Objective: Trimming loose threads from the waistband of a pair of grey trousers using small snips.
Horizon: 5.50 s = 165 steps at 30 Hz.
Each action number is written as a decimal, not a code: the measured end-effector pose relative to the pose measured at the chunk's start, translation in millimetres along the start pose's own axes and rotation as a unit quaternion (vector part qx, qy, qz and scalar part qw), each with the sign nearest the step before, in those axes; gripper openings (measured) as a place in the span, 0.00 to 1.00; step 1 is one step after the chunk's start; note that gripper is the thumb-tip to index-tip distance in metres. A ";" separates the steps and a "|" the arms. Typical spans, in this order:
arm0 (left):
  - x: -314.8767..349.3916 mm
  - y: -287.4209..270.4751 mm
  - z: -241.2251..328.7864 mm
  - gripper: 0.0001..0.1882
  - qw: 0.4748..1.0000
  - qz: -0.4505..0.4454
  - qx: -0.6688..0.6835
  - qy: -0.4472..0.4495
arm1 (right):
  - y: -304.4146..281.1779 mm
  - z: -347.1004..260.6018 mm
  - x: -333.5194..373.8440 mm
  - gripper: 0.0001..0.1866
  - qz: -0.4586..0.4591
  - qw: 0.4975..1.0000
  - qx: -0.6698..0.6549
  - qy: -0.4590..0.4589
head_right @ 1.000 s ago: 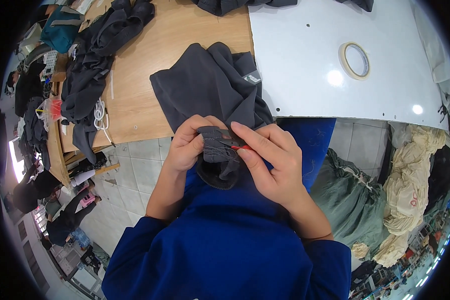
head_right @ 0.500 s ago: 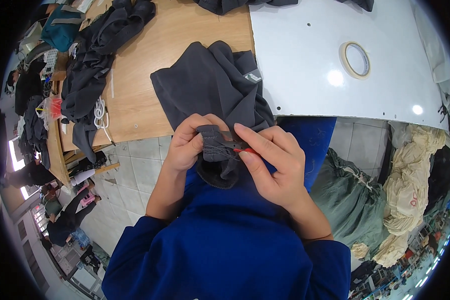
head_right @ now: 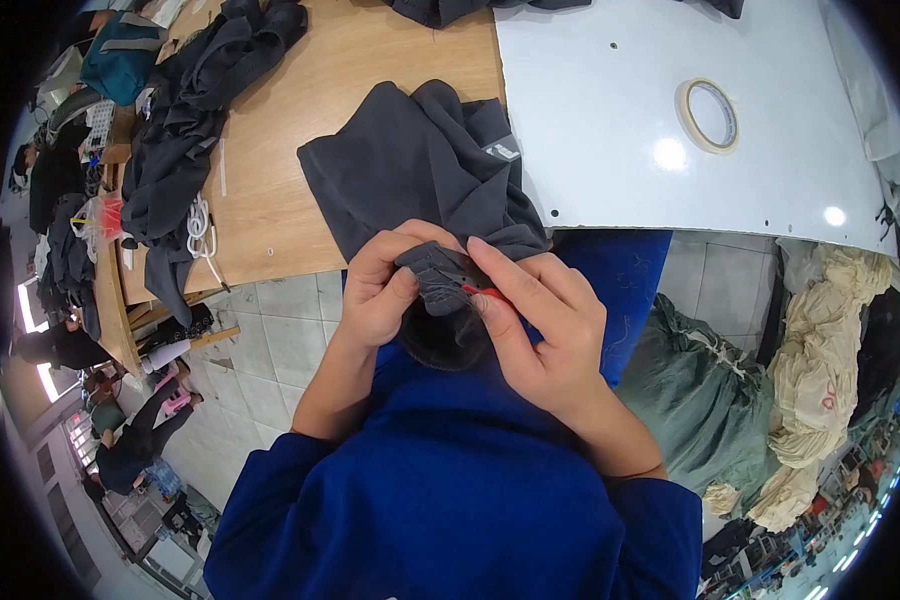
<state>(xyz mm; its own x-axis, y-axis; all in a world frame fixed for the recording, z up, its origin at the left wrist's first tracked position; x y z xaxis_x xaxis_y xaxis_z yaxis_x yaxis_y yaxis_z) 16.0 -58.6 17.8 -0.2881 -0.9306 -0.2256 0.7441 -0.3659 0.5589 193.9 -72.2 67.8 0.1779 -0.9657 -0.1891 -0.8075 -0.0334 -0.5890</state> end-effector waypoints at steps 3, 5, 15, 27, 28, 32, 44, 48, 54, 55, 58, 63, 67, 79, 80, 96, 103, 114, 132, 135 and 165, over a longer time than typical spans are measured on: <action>-1.1 0.3 -0.3 0.11 1.000 -0.010 -0.013 0.011 | -2.1 -1.7 -2.0 0.17 -0.019 0.996 -0.075 0.044; -1.1 0.1 0.3 0.10 1.000 -0.018 -0.016 0.012 | -5.0 1.8 -3.7 0.16 -0.042 0.989 -0.118 0.076; 0.2 -2.6 1.9 0.11 0.998 -0.012 0.057 -0.032 | -6.2 4.1 -5.7 0.17 -0.032 0.994 -0.103 -0.001; 0.8 1.5 -3.3 0.11 0.998 0.006 0.062 -0.018 | 3.2 7.3 -1.4 0.19 0.046 0.998 -0.031 -0.030; 0.8 2.4 -3.3 0.11 0.997 0.017 0.070 -0.022 | 3.7 7.4 -0.9 0.19 0.049 0.998 -0.030 -0.027; 0.8 4.0 -4.3 0.11 0.997 0.025 0.073 -0.025 | 3.6 7.0 -0.7 0.19 0.055 0.998 -0.024 -0.021; -0.7 -2.2 1.8 0.11 0.996 0.002 0.075 -0.051 | -2.8 6.4 -3.5 0.17 0.001 0.996 -0.087 -0.007; 0.1 -4.9 3.2 0.11 0.995 -0.009 0.068 -0.071 | -4.9 6.3 -4.9 0.17 -0.005 0.997 -0.081 -0.012; -1.6 -3.3 4.2 0.11 0.992 -0.013 0.097 -0.084 | -5.2 6.9 -7.2 0.19 -0.003 0.997 -0.063 -0.037; -2.2 -3.0 3.8 0.10 0.990 -0.016 0.110 -0.085 | -4.6 6.9 -7.3 0.19 0.001 0.997 -0.066 -0.039; -1.9 -2.5 3.3 0.10 0.990 -0.006 0.110 -0.089 | -3.5 8.0 -7.0 0.19 0.003 0.997 -0.066 -0.041; -0.8 -1.7 1.6 0.10 0.989 -0.003 0.118 -0.093 | -3.7 11.6 -6.0 0.19 0.006 0.998 -0.038 -0.055; 1.2 -1.8 1.0 0.11 0.988 0.009 0.120 -0.100 | -5.1 11.2 -5.2 0.19 0.007 0.998 -0.050 -0.032; 0.2 2.3 -0.8 0.09 0.985 -0.137 -0.009 -0.109 | 17.6 22.5 -34.9 0.05 0.015 0.970 -0.195 0.142; -3.7 5.8 1.0 0.09 0.985 -0.151 -0.006 -0.081 | 21.2 32.1 -41.4 0.07 0.063 0.957 -0.210 0.188; -11.2 1.3 4.5 0.06 0.955 0.073 -0.286 -0.016 | -3.1 -1.6 -6.8 0.07 0.038 0.998 0.039 -0.022; -18.3 -12.2 4.2 0.10 0.987 0.038 -0.156 0.031 | -16.9 -17.8 3.0 0.12 -0.275 0.942 -0.045 -0.185; -11.0 -7.0 -0.7 0.10 0.998 0.009 0.026 0.050 | -12.2 12.5 -15.4 0.21 0.014 0.992 0.038 -0.118; -12.0 -4.0 2.0 0.10 0.999 -0.024 0.020 -0.039 | -21.0 2.9 -17.5 0.18 0.012 0.984 0.122 -0.132; -12.2 -3.4 1.5 0.09 0.998 -0.013 0.034 -0.048 | -20.4 4.6 -14.7 0.18 0.009 0.990 0.091 -0.107; -8.7 -0.8 4.4 0.10 0.992 0.023 0.022 -0.122 | -18.1 10.8 -10.9 0.17 0.024 0.987 0.101 -0.121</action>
<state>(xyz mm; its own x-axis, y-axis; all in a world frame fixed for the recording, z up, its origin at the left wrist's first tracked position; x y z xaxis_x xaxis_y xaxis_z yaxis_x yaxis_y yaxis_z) 15.2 -50.2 22.8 -0.3959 -0.9183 -0.0024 0.7343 -0.3182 0.5996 212.6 -58.2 72.0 0.2920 -0.8741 -0.3882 -0.6933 0.0862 -0.7155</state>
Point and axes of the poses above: each hand's wrist, its own x-axis away from the middle knuckle, its own y-axis out of the palm, z = x × y, the point moved 1 cm from there along -x, towards the middle knuckle, and after that the axes turned 13 degrees about x, right-handed, at the moved point
